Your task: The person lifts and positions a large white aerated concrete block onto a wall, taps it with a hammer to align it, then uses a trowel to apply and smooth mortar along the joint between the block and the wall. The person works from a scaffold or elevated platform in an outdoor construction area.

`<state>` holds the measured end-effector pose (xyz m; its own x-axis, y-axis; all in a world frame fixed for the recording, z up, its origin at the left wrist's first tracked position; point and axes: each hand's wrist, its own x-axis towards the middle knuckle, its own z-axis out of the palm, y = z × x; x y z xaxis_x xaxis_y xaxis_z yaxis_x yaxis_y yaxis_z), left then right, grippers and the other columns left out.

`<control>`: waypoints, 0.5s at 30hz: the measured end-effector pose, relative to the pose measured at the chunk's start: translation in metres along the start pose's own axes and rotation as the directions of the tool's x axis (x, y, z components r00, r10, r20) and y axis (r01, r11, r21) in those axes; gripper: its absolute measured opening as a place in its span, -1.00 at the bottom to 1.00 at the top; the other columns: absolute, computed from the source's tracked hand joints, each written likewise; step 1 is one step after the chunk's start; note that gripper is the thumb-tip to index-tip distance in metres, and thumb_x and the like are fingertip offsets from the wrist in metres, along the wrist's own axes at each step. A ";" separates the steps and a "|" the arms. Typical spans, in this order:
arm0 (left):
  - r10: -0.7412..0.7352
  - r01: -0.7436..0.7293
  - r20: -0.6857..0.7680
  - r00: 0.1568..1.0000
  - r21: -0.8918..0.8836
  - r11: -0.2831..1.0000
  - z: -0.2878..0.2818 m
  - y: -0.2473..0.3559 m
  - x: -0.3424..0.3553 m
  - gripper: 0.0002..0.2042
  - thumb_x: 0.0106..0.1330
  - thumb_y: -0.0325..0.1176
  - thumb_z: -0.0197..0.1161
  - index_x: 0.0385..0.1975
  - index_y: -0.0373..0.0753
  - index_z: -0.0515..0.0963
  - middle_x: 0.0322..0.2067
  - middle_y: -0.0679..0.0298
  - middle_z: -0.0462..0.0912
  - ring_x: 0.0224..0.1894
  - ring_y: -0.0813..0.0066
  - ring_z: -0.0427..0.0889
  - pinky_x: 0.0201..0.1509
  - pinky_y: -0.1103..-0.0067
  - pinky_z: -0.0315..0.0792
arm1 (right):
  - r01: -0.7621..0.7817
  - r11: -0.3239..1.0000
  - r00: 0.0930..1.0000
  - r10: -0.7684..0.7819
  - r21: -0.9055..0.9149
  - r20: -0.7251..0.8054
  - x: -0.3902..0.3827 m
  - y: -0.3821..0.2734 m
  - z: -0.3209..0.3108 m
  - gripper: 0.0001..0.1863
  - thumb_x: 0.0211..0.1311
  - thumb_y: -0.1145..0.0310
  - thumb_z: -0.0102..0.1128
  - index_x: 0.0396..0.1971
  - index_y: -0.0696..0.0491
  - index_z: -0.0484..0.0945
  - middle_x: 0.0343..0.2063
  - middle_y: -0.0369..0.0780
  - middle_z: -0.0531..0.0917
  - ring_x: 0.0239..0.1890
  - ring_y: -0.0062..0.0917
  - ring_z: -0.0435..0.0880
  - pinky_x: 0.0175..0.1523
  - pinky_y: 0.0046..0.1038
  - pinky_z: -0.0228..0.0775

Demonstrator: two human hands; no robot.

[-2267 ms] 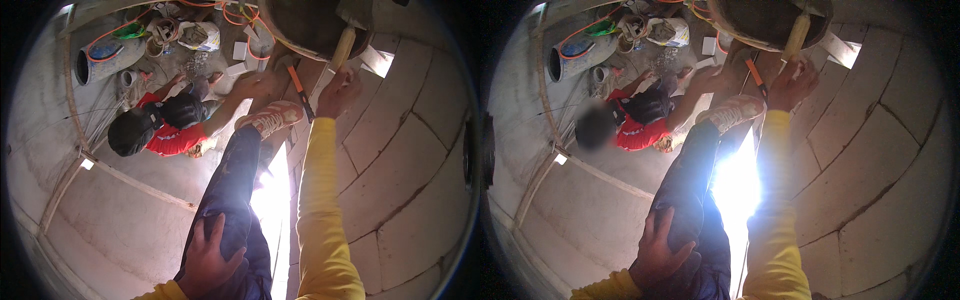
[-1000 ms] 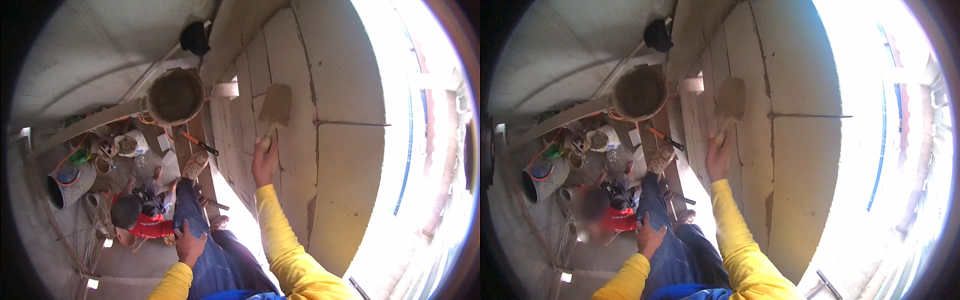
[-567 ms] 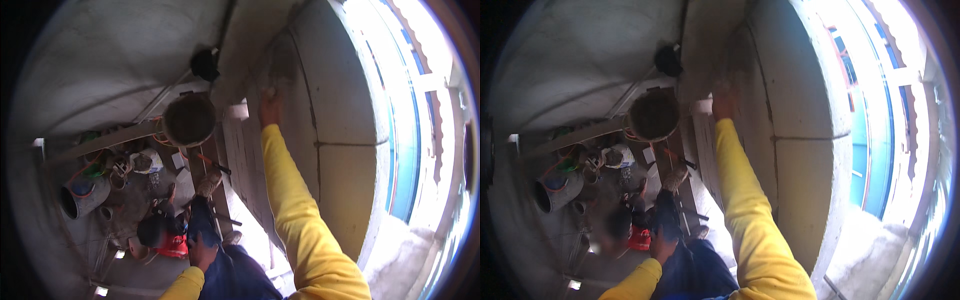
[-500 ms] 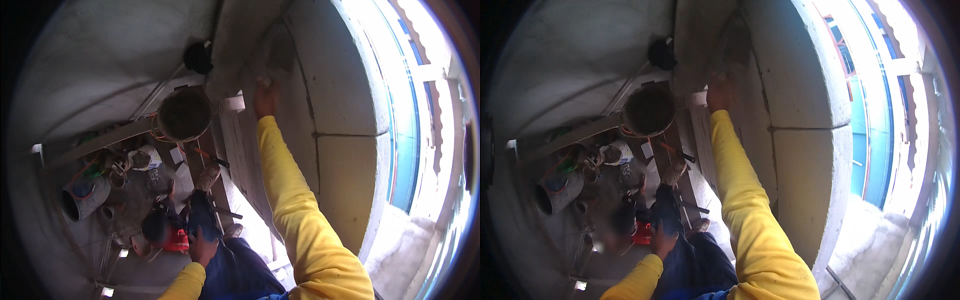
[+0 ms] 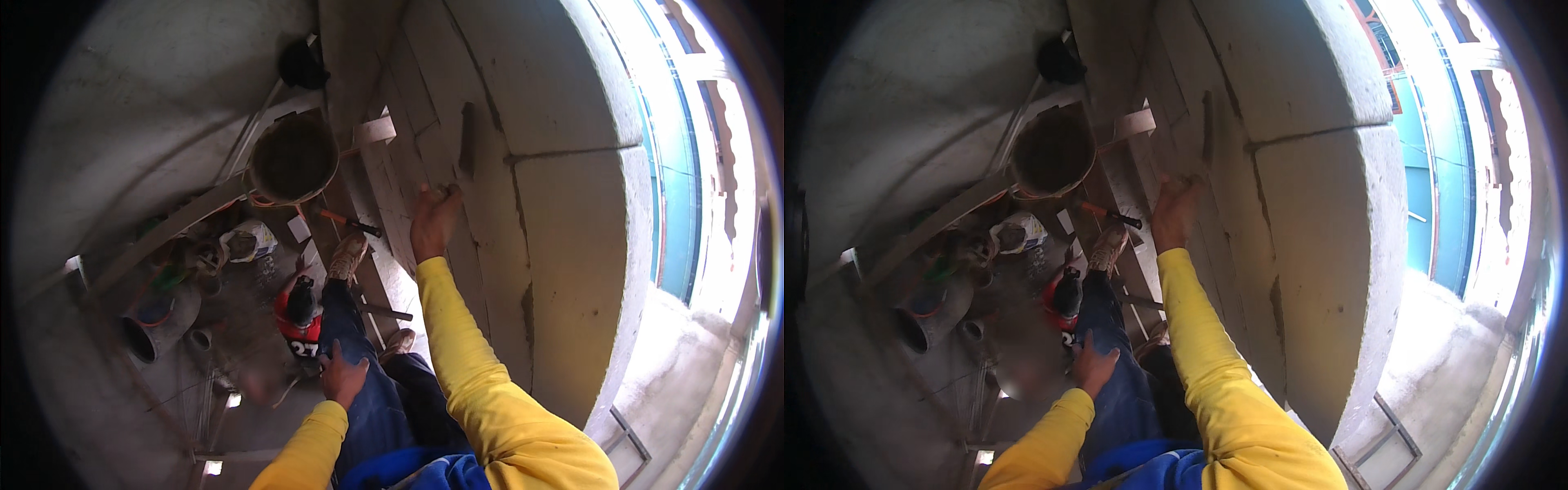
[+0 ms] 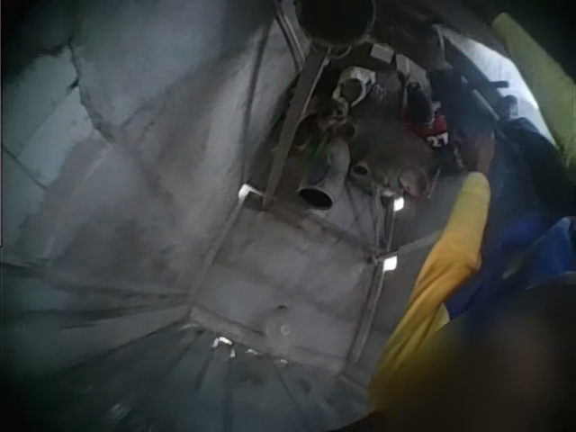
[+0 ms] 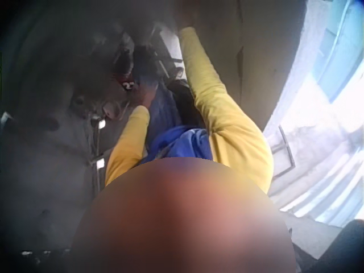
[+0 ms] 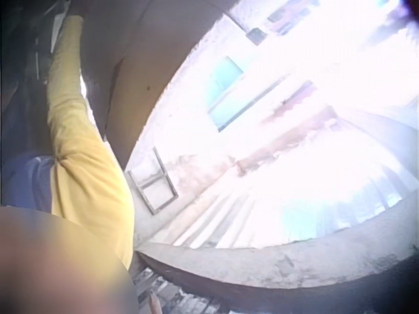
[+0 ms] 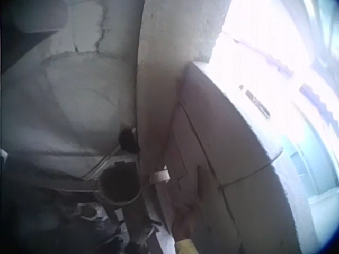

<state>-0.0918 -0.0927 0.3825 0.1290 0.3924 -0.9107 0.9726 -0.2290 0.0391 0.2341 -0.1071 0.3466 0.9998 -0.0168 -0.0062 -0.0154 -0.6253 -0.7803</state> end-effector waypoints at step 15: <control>0.037 -0.037 -0.010 0.999 0.027 0.999 0.015 -0.011 -0.004 -0.07 0.25 0.02 0.42 0.57 -0.07 0.07 0.46 -0.36 0.09 0.32 -0.37 0.45 0.42 0.16 0.38 | -0.136 0.987 0.983 0.124 -0.082 -0.139 -0.093 0.005 -0.106 -0.34 0.52 0.07 0.11 0.28 0.36 0.28 0.14 0.24 0.49 0.23 0.11 0.47 0.35 -0.10 0.25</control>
<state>-0.1055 -0.1048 0.3798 0.1668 0.3924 -0.9045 0.9617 -0.2672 0.0615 0.1399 -0.1918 0.4093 0.9792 -0.2021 -0.0160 -0.1518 -0.6789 -0.7183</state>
